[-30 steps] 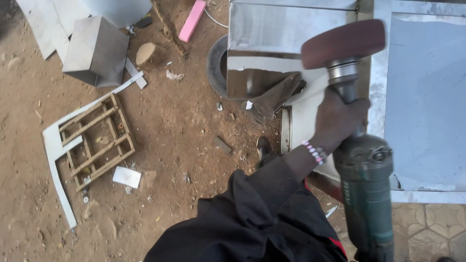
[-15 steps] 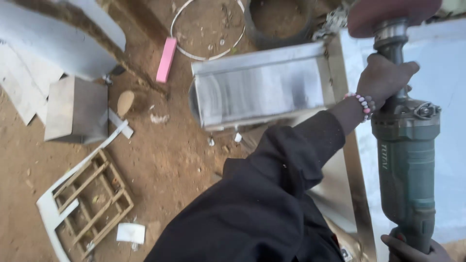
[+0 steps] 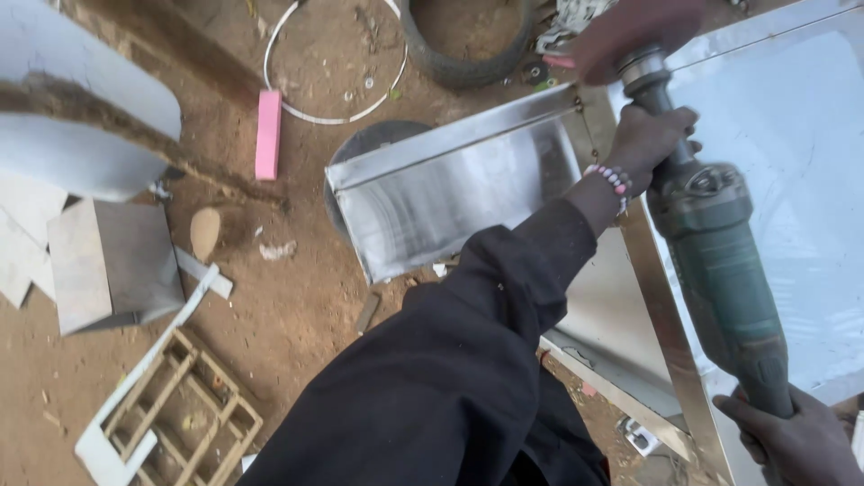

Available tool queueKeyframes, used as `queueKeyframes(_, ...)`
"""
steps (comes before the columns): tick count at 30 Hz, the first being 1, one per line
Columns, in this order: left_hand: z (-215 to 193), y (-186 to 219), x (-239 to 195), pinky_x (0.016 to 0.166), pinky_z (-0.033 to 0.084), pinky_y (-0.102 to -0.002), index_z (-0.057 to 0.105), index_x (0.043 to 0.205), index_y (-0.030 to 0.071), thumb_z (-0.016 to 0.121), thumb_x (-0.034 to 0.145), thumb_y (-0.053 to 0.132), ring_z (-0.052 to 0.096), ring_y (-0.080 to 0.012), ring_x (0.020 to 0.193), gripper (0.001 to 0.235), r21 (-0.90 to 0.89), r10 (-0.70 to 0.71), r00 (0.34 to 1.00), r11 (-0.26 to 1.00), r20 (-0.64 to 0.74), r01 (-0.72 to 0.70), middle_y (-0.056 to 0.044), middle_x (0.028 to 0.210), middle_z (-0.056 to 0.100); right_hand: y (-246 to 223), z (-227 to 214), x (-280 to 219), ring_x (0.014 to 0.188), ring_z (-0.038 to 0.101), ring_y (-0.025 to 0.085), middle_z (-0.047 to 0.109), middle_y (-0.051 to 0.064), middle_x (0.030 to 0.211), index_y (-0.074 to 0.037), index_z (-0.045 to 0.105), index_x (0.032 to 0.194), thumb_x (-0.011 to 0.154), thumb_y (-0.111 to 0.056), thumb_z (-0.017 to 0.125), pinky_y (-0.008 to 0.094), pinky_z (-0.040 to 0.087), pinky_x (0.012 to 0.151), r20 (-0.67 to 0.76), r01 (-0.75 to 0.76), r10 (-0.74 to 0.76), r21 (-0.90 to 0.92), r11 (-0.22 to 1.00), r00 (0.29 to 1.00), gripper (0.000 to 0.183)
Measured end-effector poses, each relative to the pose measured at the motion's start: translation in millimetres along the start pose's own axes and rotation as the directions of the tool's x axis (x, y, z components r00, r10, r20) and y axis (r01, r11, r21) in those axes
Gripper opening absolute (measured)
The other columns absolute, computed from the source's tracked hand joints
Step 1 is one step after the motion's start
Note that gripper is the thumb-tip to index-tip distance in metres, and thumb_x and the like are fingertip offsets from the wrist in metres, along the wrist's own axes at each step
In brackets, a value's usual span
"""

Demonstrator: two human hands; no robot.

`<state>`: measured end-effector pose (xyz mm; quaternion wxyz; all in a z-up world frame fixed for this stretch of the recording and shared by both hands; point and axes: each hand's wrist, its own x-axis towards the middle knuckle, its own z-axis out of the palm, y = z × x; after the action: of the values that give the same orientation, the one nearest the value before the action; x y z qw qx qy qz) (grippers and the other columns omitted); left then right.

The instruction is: Grinding and smoothing the surfaces of a metal structure using a power grinder

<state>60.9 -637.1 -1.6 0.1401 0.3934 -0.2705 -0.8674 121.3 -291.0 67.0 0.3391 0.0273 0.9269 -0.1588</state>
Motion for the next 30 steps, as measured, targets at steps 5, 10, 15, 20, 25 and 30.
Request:
queueKeyframes(5,8,-18,41,0.062,0.060,-0.048,0.058,0.098,-0.008,0.070,0.077,0.004,0.069,-0.0335,0.069,0.027,0.003,0.017,0.999,1.000,0.031,-0.018,-0.023,0.083,0.067,-21,-3,-7,0.051,0.051,0.034,0.063,0.026,0.058,0.005,0.077,0.091,0.087,-0.028,0.085,0.045,0.037,0.047,-0.050,-0.030,0.023,-0.136,0.990,0.998,0.034)
queueKeyframes(10,8,-18,54,0.061,0.059,-0.049,0.059,0.088,-0.008,0.068,0.073,0.003,0.067,-0.0339,0.066,0.020,0.039,0.024,0.999,0.999,0.042,-0.026,-0.022,0.074,0.065,-27,2,-2,0.049,0.053,0.032,0.063,0.022,0.053,0.000,0.073,0.083,0.087,-0.030,0.082,0.045,0.040,0.053,-0.061,-0.003,-0.005,-0.122,0.993,0.998,0.031)
queueKeyframes(15,-18,-9,11,0.041,0.053,-0.036,0.055,0.083,0.004,0.070,0.071,0.010,0.066,-0.0210,0.058,0.020,-0.103,0.112,0.987,0.987,-0.117,-0.124,-0.009,0.072,0.063,-41,2,-17,0.097,0.074,0.041,0.081,0.028,0.102,-0.013,0.078,0.126,0.082,-0.036,0.078,0.051,0.052,0.086,-0.007,-0.073,0.074,-0.299,0.951,0.997,0.050)
queueKeyframes(20,-23,12,-14,0.058,0.059,-0.040,0.051,0.105,0.002,0.069,0.080,0.005,0.066,-0.0241,0.065,0.031,-0.094,0.029,0.995,0.995,-0.097,-0.038,-0.016,0.078,0.065,-31,-1,3,0.088,0.077,0.040,0.083,0.027,0.097,-0.017,0.074,0.125,0.082,-0.043,0.076,0.048,0.056,0.080,0.039,-0.079,0.107,-0.440,0.894,0.994,0.050)
queueKeyframes(25,3,-4,14,0.048,0.055,-0.039,0.050,0.098,0.004,0.067,0.080,0.012,0.067,-0.0238,0.064,0.026,0.001,0.068,0.996,0.998,-0.052,-0.068,-0.014,0.079,0.062,3,1,29,0.113,0.073,0.042,0.087,0.029,0.106,-0.017,0.087,0.118,0.070,-0.057,0.084,0.036,0.032,0.128,-0.050,-0.149,0.141,-0.402,0.904,0.989,0.062)
queueKeyframes(30,40,20,3,0.055,0.055,-0.044,0.041,0.122,-0.004,0.061,0.073,0.017,0.064,-0.0295,0.071,0.057,0.164,-0.079,0.995,0.983,-0.064,0.088,-0.023,0.103,0.061,33,-2,67,0.080,0.060,0.038,0.073,0.030,0.090,0.008,0.081,0.116,0.080,0.003,0.095,0.049,0.045,0.081,0.029,-0.240,0.239,0.030,0.970,0.971,0.038)
